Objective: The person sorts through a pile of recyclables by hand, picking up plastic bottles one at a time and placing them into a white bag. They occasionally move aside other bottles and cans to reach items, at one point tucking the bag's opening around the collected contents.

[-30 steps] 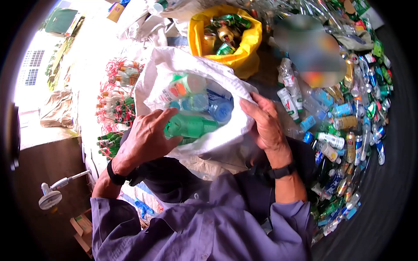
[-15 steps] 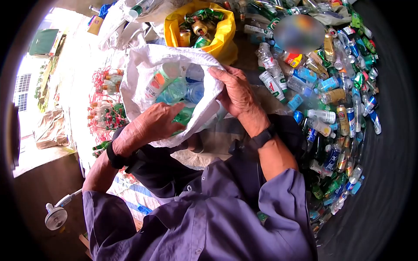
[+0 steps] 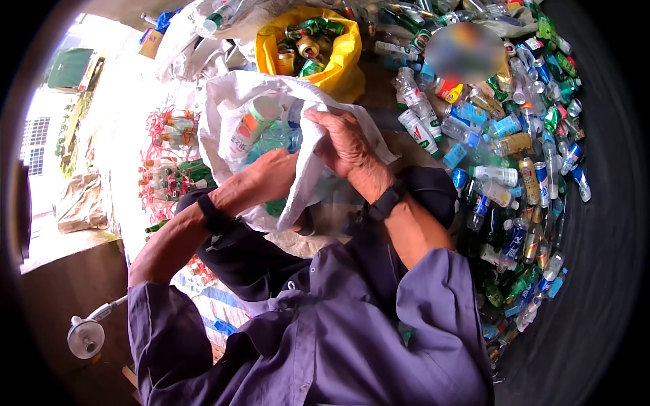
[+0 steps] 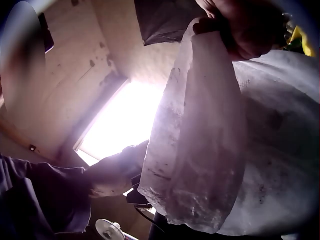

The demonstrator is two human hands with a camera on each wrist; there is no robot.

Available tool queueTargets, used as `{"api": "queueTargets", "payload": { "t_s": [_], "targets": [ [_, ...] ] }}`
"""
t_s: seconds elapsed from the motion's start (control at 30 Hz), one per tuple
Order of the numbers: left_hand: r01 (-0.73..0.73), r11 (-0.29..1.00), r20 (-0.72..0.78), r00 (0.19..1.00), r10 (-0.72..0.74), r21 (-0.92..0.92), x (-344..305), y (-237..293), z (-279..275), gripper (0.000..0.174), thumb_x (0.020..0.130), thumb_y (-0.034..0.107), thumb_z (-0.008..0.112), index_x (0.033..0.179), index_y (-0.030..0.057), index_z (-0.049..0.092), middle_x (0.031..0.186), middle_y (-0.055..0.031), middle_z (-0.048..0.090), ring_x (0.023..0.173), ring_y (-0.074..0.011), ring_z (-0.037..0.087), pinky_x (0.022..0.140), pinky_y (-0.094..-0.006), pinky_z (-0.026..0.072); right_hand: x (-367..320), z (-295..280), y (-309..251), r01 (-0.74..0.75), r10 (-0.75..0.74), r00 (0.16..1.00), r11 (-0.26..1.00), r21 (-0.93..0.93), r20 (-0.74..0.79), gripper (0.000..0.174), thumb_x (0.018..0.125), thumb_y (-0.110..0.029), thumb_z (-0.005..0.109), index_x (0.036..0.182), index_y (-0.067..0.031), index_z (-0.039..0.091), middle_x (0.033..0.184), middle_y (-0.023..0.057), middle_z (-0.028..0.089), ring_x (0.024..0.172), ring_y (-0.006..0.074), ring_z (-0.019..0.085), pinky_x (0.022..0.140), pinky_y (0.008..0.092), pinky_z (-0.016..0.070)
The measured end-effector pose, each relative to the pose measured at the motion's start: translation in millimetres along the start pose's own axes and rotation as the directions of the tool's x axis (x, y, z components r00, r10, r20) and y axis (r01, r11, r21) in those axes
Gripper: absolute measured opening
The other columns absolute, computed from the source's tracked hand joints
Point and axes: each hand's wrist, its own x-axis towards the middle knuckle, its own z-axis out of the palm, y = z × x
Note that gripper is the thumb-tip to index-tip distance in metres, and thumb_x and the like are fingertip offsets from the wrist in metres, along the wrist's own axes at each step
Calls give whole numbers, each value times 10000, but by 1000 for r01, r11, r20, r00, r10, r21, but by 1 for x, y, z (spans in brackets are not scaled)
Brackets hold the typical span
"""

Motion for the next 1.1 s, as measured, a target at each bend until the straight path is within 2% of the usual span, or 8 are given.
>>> {"api": "queueTargets", "payload": {
  "t_s": [0.23,0.43,0.5,0.57,0.6,0.87,1.0,1.1],
  "targets": [
    [52,998,-90,994,-55,-35,-9,-2,-14,152,865,86,569,985,-6,581,866,-265,666,827,-484,639,729,-538,509,1,-9,-15,63,-63,998,998,13,29,209,918,-121,677,1088,1,672,980,42,703,880,142,665,815,299,528],
    [-191,938,-264,958,113,-289,-37,-18,-31,291,975,232,578,1140,2,648,945,-128,699,782,-203,720,688,-318,546,1,-20,-17,124,-124,992,989,75,-8,291,888,-164,711,1139,-28,657,1000,40,701,874,156,665,747,311,533],
    [-24,965,-150,989,-16,-261,-34,-15,-22,280,954,203,598,1147,9,656,980,-132,714,833,-226,726,739,-312,562,0,-20,-14,128,-128,992,989,74,-4,292,890,-166,711,1142,-29,655,999,42,701,882,159,667,765,309,531],
    [-320,947,-251,920,301,-38,-22,-31,10,344,906,209,643,1194,20,632,1013,-176,718,895,-288,722,773,-356,563,1,-26,-12,131,-131,991,989,74,-6,294,891,-167,711,1145,-30,653,998,45,701,890,161,668,784,308,529],
    [-90,974,-120,991,66,-206,-27,-1,-9,439,858,200,676,1258,38,594,1020,-219,708,931,-366,698,808,-424,547,3,-31,-10,101,-102,995,992,80,6,315,900,-183,705,1168,-31,641,1034,50,699,940,172,663,835,323,519],
    [-54,998,109,992,57,-29,-8,15,-5,337,853,210,638,1144,41,635,959,-236,704,936,-410,679,830,-472,523,-17,-26,-10,71,-74,996,996,51,44,497,941,-357,670,1325,-63,554,1239,46,662,1131,192,627,980,384,482],
    [-17,999,187,982,22,-27,-10,27,-8,333,862,209,629,1149,41,635,990,-233,698,968,-409,667,859,-469,515,-24,-22,-13,80,-82,996,995,53,37,519,949,-462,634,1271,-57,597,1189,45,683,1103,185,631,959,360,483],
    [-8,998,4,1000,8,-67,-13,18,-2,339,858,205,638,1154,40,633,1040,-229,684,1018,-403,647,895,-464,504,-21,-49,-11,-54,64,997,983,174,-53,552,936,-578,594,1142,-70,656,1068,47,704,919,179,657,799,321,523]
  ]
}}
